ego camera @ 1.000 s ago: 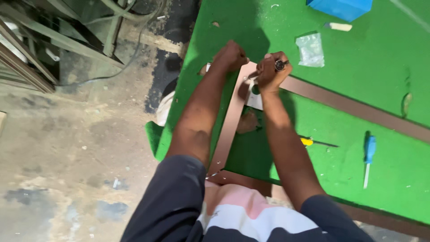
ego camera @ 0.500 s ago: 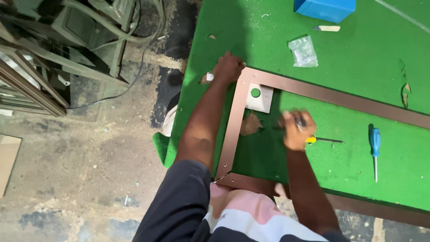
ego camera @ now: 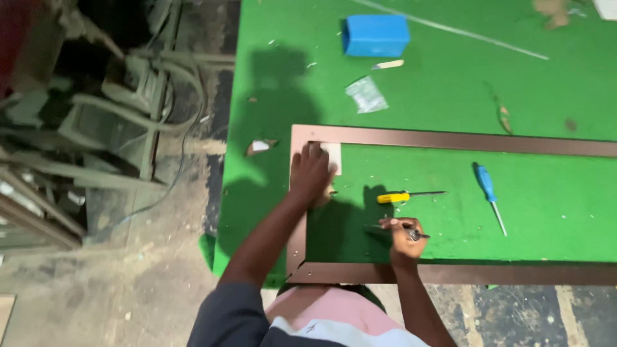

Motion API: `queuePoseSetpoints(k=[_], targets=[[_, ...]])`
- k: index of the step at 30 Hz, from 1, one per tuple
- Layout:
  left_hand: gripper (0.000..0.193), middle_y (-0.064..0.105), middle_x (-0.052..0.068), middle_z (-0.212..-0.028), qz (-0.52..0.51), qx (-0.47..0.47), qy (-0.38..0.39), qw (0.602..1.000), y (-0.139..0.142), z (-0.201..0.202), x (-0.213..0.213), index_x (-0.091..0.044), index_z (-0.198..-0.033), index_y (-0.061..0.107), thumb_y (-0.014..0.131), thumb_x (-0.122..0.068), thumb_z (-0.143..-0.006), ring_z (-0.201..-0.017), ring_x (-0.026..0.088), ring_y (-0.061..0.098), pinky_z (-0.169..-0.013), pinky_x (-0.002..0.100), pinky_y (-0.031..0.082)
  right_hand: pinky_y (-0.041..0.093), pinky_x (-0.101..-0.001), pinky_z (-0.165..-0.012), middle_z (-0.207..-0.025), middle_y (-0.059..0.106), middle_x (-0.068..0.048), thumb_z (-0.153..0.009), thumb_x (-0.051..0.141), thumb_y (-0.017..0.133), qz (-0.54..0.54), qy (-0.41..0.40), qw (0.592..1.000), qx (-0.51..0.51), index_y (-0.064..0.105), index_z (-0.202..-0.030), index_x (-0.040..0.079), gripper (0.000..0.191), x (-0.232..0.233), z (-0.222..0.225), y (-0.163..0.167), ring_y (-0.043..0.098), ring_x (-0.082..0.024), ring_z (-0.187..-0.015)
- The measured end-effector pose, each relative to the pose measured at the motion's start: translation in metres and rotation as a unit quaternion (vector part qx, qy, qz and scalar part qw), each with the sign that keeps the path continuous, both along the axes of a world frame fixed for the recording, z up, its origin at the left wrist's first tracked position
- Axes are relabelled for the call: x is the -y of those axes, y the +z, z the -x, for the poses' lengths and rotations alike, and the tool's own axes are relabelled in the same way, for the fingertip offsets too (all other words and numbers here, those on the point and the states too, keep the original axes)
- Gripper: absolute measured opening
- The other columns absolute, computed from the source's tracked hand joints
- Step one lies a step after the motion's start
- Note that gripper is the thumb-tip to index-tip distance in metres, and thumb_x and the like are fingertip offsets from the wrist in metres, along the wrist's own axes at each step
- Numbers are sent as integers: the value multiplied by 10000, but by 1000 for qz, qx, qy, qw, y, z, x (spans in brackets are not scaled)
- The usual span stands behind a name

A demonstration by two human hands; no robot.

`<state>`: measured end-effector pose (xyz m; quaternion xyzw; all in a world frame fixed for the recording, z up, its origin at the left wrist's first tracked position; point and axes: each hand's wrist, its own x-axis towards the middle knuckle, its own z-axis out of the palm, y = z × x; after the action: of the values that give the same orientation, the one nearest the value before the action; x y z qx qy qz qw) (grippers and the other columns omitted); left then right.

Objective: The person assembles a rectangular metal frame on a green workbench. They use a white square template to align the corners and insert screws to join the frame pieces. The person uses a screwdriver and a metal rod to tighten the screws at each corner.

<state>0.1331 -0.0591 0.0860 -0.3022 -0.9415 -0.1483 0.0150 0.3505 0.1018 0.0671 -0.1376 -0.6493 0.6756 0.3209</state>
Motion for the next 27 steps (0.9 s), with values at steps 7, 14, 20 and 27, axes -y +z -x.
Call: queuePoseSetpoints(k=[7, 14, 20, 27], targets=[[895, 273, 171, -1653, 24, 83, 2, 996, -12, -93, -26, -28, -1535, 364, 466, -700, -952, -1538, 419, 201, -1207, 617, 143, 549, -302, -771, -848, 732, -121, -967, 52, 697, -15, -70, 996, 44, 617, -920, -12, 112, -19, -22, 25, 683, -166, -786], [932, 228, 163, -1636, 31, 122, -19, 992, -1, -155, -53, -18, -1536, 312, 449, -708, -924, -1513, 391, 154, -1140, 661, 143, 529, -400, -773, -884, 693, -130, -813, 157, 781, -414, -40, 896, 156, 684, -956, 53, 202, -91, -77, 58, 654, -303, -836], [851, 275, 126, -1662, 50, 136, -6, 989, 15, -194, -63, -62, -1536, 371, 455, -681, -959, -1542, 362, 215, -1185, 658, 182, 385, -519, -1063, -1242, 622, -101, -800, 240, 698, -598, 47, 711, 367, 695, -1172, 162, 380, -144, -95, 72, 523, -322, -1246], [778, 326, 202, -1620, 0, 78, 113, 991, 10, -237, -5, -137, -1499, 463, 546, -643, -914, -1501, 386, 311, -1153, 612, 283, 306, -578, -1104, -1403, 561, -109, -838, 349, 698, -563, -36, 740, 366, 694, -1225, 149, 436, -133, -122, 67, 448, -332, -1352]])
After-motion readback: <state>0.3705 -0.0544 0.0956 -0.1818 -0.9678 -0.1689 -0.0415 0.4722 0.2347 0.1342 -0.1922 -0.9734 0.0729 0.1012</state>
